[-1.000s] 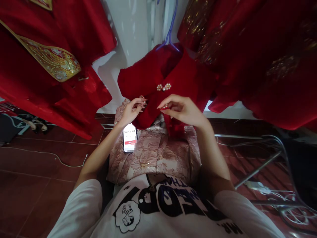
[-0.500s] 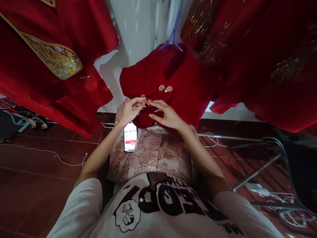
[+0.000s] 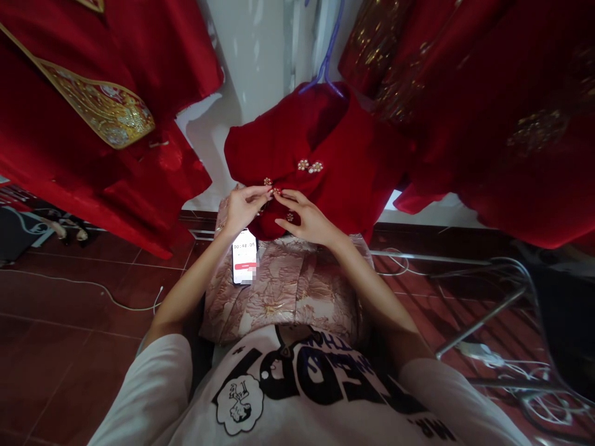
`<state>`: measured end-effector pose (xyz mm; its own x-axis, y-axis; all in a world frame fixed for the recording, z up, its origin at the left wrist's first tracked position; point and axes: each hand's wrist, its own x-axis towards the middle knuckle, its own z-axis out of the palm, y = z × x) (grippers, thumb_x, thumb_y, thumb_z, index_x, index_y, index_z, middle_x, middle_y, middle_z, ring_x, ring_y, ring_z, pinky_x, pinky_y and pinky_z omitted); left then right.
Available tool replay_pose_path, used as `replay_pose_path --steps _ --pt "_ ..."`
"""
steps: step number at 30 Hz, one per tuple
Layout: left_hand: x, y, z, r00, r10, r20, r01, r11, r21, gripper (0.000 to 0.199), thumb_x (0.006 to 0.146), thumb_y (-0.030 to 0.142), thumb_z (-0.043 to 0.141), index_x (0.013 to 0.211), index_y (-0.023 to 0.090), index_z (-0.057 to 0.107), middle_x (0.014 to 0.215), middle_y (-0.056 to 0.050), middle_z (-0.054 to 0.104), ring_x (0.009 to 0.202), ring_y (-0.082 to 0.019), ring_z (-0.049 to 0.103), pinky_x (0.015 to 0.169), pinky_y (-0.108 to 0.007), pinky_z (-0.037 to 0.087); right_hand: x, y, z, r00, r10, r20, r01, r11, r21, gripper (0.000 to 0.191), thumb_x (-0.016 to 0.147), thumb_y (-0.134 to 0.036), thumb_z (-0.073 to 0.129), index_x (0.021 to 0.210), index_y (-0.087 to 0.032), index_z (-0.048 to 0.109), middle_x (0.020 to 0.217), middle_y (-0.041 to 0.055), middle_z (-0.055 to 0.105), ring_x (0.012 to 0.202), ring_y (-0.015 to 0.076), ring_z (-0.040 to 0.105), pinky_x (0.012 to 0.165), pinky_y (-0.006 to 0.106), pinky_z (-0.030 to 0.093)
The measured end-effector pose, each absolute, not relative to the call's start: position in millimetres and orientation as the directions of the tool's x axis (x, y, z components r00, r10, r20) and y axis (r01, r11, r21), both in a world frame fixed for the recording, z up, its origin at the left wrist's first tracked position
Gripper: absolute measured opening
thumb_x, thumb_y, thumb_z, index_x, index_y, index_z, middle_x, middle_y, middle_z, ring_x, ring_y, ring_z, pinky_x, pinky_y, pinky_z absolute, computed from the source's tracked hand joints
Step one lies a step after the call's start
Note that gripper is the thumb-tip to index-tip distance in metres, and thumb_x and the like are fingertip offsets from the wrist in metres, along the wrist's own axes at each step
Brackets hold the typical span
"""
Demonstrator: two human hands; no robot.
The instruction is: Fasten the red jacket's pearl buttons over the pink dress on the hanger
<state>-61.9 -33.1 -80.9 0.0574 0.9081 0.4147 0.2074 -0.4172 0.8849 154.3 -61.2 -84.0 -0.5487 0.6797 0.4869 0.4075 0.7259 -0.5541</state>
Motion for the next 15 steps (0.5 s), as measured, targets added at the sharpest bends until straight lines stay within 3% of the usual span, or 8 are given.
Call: replay_pose_path --steps 4,10,13,15 --pt "-65 -33 -80 0.042 0.9 0.434 0.251 -0.43 0.867 0.012 0.087 0.019 0.079 0.098 0.015 0.082 0.098 -0.008 0.084 0.087 -0.018 0.08 0.088 -0.033 0.067 154 -60 -86 -0.545 0.687 0.481 0.41 0.719 -0.562 0.066 0.099 -0.044 0.062 0.157 -0.014 0.054 0.157 0.0183 0.049 0.151 0.0292 0.047 0.131 0.051 0.036" --pt "-66 -27 -81 0.153 0.881 0.447 0.261 -0.472 0.842 0.011 0.088 0.018 0.076 0.098 0.016 0.073 0.101 -0.007 0.081 0.094 -0.016 0.078 0.092 -0.031 0.064 152 -63 -83 -0.526 0.72 0.452 0.41 0.681 -0.607 0.068 0.096 -0.043 0.066 0.16 -0.024 0.049 0.163 0.0126 0.047 0.154 0.029 0.044 0.131 0.056 0.035" --pt "-73 -24 -82 0.176 0.881 0.439 0.358 -0.472 0.806 0.017 0.09 0.016 0.071 0.106 0.018 0.066 0.098 -0.006 0.079 0.087 -0.015 0.076 0.084 -0.028 0.063 156 -67 -74 -0.544 0.73 0.414 0.392 0.658 -0.643 0.06 0.097 -0.038 0.065 0.154 -0.024 0.055 0.161 0.0123 0.051 0.149 0.0278 0.05 0.124 0.054 0.046" --pt "-84 -24 -81 0.215 0.877 0.429 0.495 -0.477 0.726 0.018 0.088 0.016 0.069 0.105 0.019 0.065 0.094 -0.004 0.077 0.083 -0.015 0.073 0.081 -0.029 0.061 161 -70 -65 -0.512 0.785 0.347 0.437 0.587 -0.682 0.047 0.098 -0.032 0.062 0.143 -0.018 0.065 0.147 0.0146 0.064 0.131 0.0256 0.066 0.11 0.047 0.058"
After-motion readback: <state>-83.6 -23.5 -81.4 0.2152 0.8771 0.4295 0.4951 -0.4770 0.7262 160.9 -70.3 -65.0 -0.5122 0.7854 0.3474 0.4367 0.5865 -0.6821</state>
